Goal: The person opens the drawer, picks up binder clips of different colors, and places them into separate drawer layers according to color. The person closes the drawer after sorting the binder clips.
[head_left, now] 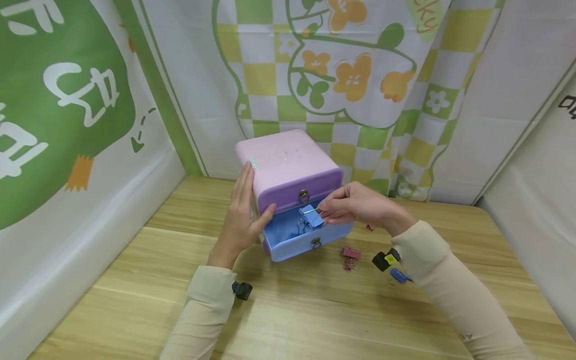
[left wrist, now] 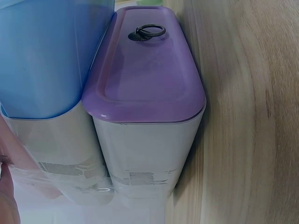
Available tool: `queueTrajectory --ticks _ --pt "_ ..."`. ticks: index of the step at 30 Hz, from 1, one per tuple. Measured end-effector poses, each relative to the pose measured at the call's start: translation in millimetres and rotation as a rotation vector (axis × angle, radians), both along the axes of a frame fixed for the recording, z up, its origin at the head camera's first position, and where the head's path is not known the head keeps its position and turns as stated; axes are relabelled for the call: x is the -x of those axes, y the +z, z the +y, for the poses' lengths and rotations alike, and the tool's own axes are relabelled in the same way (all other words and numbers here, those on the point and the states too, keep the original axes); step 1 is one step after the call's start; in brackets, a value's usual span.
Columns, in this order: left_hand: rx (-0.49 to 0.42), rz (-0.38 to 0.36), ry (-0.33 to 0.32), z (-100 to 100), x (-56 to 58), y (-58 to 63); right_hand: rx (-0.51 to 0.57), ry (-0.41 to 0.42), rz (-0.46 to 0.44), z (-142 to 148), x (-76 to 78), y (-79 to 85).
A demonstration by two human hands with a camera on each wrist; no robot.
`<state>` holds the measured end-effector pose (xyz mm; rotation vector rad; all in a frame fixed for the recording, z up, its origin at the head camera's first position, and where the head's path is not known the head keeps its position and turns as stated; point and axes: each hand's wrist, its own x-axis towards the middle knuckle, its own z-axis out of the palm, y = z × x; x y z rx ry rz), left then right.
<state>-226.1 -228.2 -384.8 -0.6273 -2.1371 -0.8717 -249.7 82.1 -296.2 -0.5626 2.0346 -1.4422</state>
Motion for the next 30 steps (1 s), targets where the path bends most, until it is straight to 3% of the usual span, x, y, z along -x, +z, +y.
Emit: queueTrajectory --ticks 9,15,21,30 --pt "0.0 0.015 -0.007 -1 0.3 0.1 0.038 0.033 -0.054 -34 1.8 -8.6" --pt "0.0 0.017 -0.01 0 0.0 1.2 0.053 0.042 -0.069 -42 2.9 -11.2" --pt "-0.013 0.014 -0.019 3 0.7 0.9 0.074 -0.004 -0.064 -25 3.2 -10.3" --pt "-0.018 0.005 -0.018 1 0.5 1.3 0.095 -0.082 -0.001 27 1.4 -5.8"
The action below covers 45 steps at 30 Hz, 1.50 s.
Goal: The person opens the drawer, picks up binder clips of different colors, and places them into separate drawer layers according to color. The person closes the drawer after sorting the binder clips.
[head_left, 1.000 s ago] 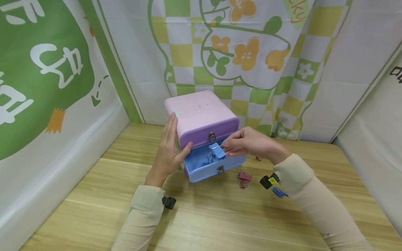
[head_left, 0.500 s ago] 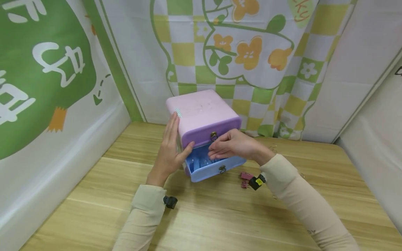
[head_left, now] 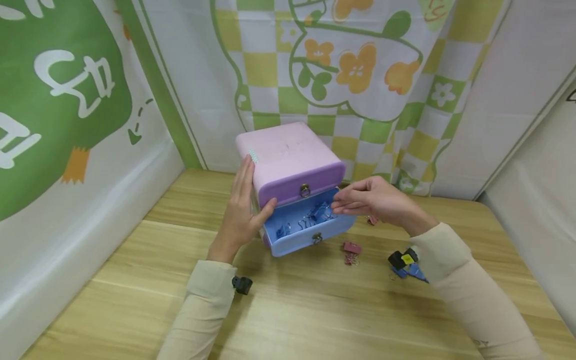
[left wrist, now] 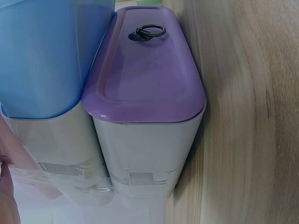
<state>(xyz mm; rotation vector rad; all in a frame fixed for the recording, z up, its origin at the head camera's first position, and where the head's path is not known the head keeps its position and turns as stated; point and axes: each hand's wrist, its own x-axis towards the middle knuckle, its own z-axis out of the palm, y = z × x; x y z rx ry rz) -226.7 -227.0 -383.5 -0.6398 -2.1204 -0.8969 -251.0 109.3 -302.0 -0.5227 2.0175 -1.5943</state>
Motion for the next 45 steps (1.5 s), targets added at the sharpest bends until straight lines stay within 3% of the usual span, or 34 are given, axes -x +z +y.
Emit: queueTrajectory --ticks 8,17,24,27,31,36,45 --pt "-0.005 0.002 -0.006 1 1.4 -0.3 -0.19 -0.042 0.085 43 -12.1 5.3" --pt "-0.009 0.005 0.0 1 -0.1 -0.3 -0.24 -0.039 0.069 71 -28.9 -4.4" --pt "-0.006 0.003 0.001 2 0.8 -0.8 -0.559 0.068 0.3 87 -43.6 -23.3" --pt "-0.008 -0.006 0.006 2 0.8 -0.6 -0.641 0.119 0.34 89 -49.4 -31.9" --pt "-0.007 -0.013 0.011 1 -0.1 -0.7 -0.701 0.135 0.352 88 -54.5 -48.4" --pt "-0.003 -0.015 0.014 2 -0.6 -1.1 -0.776 0.097 0.39 87 -57.2 -66.1" --pt "-0.003 0.006 0.005 2 1.3 -1.0 -0.748 0.072 0.35 86 -55.3 -77.6"
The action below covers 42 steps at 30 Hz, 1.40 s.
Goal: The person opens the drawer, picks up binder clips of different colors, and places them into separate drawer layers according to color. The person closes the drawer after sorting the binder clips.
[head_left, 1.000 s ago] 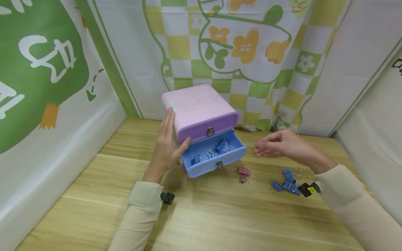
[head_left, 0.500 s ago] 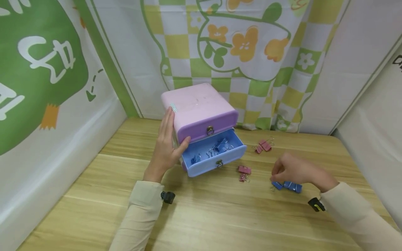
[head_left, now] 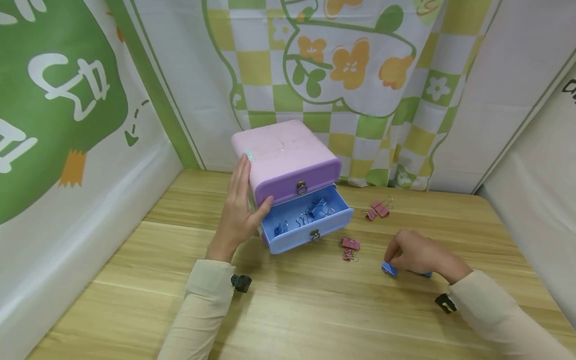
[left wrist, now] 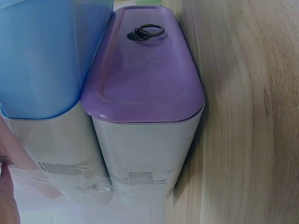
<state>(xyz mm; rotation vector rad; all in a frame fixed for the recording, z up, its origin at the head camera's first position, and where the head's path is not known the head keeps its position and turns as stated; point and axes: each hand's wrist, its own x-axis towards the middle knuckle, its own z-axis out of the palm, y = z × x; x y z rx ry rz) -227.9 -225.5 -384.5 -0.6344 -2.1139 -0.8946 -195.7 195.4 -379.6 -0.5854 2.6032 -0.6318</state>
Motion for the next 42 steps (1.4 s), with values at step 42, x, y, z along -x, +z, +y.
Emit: queueTrajectory --ticks 42 --pt "0.014 -0.033 0.014 -2 -2.1 0.9 1.217 -0.172 -0.662 -71 22.0 22.5"
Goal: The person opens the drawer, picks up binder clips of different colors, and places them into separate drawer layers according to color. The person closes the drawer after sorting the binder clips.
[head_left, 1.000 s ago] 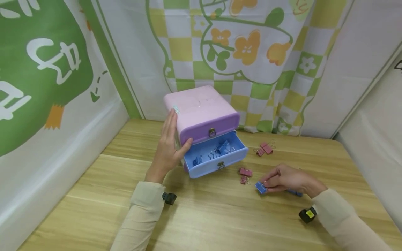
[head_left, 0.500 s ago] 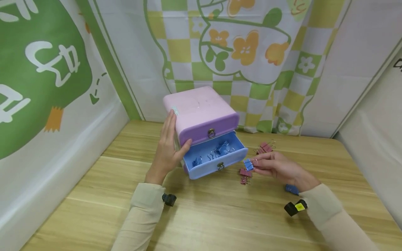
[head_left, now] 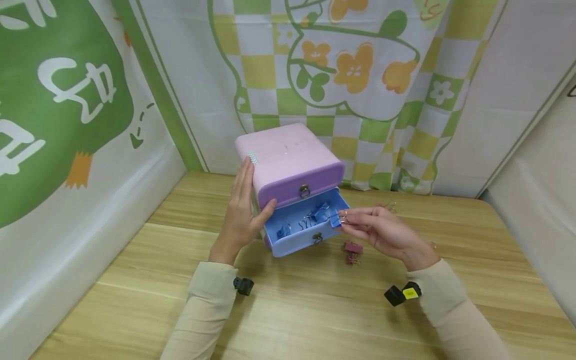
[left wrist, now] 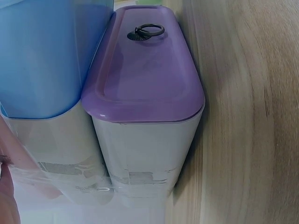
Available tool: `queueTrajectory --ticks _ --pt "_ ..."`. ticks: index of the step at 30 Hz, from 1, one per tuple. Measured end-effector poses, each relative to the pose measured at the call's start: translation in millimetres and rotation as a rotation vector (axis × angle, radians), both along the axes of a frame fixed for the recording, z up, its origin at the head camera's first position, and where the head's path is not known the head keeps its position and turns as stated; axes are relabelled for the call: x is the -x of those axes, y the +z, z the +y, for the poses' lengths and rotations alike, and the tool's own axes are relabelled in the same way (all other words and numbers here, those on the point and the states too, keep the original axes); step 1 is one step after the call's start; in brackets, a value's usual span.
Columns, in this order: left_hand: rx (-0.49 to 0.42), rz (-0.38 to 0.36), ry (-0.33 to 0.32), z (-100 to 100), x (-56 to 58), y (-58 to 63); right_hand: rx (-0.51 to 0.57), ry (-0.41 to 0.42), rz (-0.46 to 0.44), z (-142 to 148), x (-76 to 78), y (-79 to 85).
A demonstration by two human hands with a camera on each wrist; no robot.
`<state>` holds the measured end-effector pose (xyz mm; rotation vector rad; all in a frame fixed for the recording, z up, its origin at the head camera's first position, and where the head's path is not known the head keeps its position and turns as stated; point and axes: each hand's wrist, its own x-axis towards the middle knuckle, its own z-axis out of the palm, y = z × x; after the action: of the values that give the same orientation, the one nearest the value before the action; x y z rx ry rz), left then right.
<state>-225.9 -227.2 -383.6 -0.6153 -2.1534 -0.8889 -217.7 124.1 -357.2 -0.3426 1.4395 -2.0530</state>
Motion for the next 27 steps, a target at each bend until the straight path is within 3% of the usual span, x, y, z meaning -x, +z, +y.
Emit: queueTrajectory --ticks 6,19,22,27 --pt "-0.006 0.002 -0.01 2 -0.4 -0.1 0.021 -0.081 -0.042 -12 -1.6 4.9" --pt "-0.014 0.018 -0.01 3 0.6 -2.5 0.135 -0.058 -0.061 -22 -4.1 9.3" --pt "-0.008 0.014 -0.007 2 0.8 -3.1 0.139 -0.049 -0.02 -18 -4.9 10.3" --pt "-0.009 0.01 -0.008 2 2.0 -1.1 0.103 -0.049 0.167 1 -6.8 18.3"
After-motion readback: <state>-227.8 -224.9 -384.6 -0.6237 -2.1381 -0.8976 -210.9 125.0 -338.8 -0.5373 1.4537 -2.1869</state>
